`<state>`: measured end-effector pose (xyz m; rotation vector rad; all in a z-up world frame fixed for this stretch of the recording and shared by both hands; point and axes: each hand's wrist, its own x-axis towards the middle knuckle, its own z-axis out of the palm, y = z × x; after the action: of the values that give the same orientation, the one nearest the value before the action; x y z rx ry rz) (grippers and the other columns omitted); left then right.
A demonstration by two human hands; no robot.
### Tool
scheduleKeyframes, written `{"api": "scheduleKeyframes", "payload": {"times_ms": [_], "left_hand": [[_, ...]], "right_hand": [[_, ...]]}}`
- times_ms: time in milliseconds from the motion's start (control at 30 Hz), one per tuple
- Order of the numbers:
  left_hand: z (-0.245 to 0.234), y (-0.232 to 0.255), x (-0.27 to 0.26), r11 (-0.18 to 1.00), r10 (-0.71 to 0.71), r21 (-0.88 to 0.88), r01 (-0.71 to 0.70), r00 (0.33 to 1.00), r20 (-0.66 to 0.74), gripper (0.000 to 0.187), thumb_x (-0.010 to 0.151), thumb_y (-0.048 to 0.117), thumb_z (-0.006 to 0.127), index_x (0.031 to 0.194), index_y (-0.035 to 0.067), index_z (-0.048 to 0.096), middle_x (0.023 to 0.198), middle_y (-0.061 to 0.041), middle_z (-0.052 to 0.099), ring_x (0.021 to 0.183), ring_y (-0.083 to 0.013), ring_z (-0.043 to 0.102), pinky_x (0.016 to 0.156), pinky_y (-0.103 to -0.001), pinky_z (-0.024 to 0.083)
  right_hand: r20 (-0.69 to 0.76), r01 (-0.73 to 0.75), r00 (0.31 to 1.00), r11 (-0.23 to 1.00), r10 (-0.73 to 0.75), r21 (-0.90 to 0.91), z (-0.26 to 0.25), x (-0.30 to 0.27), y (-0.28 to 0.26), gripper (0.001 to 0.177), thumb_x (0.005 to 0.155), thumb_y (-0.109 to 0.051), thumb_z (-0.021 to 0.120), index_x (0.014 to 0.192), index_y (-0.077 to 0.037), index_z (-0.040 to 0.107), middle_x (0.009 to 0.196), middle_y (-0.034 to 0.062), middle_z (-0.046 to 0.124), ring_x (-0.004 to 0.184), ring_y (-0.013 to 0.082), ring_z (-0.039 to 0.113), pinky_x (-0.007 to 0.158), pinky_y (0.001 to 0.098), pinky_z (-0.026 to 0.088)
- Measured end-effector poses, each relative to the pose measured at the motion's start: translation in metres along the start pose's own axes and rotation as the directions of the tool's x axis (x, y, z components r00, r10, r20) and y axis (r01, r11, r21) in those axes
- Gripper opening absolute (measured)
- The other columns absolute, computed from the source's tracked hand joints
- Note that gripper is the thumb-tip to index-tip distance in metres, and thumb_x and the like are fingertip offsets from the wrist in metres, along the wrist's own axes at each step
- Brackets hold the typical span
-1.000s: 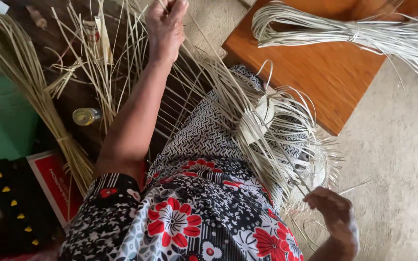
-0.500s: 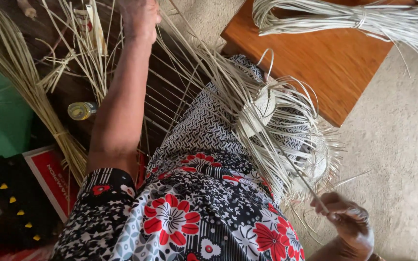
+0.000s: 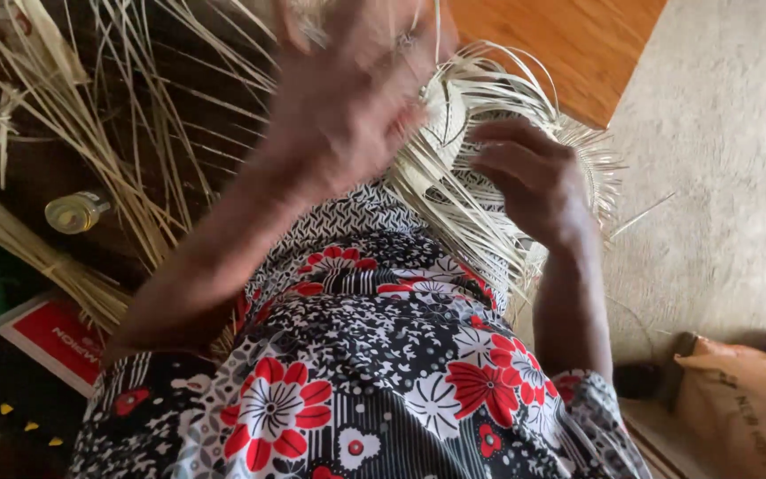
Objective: Weaving natural fibers to create a circular object
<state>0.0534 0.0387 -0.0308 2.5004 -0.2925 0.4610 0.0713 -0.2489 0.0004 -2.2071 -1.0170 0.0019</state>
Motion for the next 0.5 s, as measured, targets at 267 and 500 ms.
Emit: {"api": "scheduleKeyframes", "payload": {"times_ms": [267, 500], "left_hand": [[0.051, 0.014, -0.051, 0.924, -0.115, -0.373, 0.08, 0.991, -0.072, 0.017, 0.097, -0.005, 0.072, 0.081, -0.003, 0.066, 0.073, -0.012, 0.067, 0.044, -0.0112, 0.049, 0.031, -0.02, 0.036], [0.083, -0.001, -0.063, 0.61, -0.302, -0.714, 0.344, 0.934, 0.193, 0.015, 0.097, 0.011, 0.071, 0.096, -0.003, 0.066, 0.085, -0.013, 0.065, 0.068, -0.0191, 0.059, 0.051, -0.023, 0.049]], "right_hand": [[0.126, 0.125, 0.981, 0.98, -0.145, 0.155, 0.046, 0.064, 0.038, 0.014, 0.101, 0.009, 0.079, 0.087, 0.006, 0.077, 0.085, 0.0128, 0.064, 0.062, 0.0159, 0.045, 0.047, 0.0253, 0.034], [0.165, 0.042, 0.984, 0.981, -0.073, 0.188, 0.055, 0.066, 0.039, 0.016, 0.096, 0.012, 0.075, 0.084, 0.001, 0.072, 0.081, 0.008, 0.06, 0.064, 0.014, 0.044, 0.052, 0.0255, 0.034]]}}
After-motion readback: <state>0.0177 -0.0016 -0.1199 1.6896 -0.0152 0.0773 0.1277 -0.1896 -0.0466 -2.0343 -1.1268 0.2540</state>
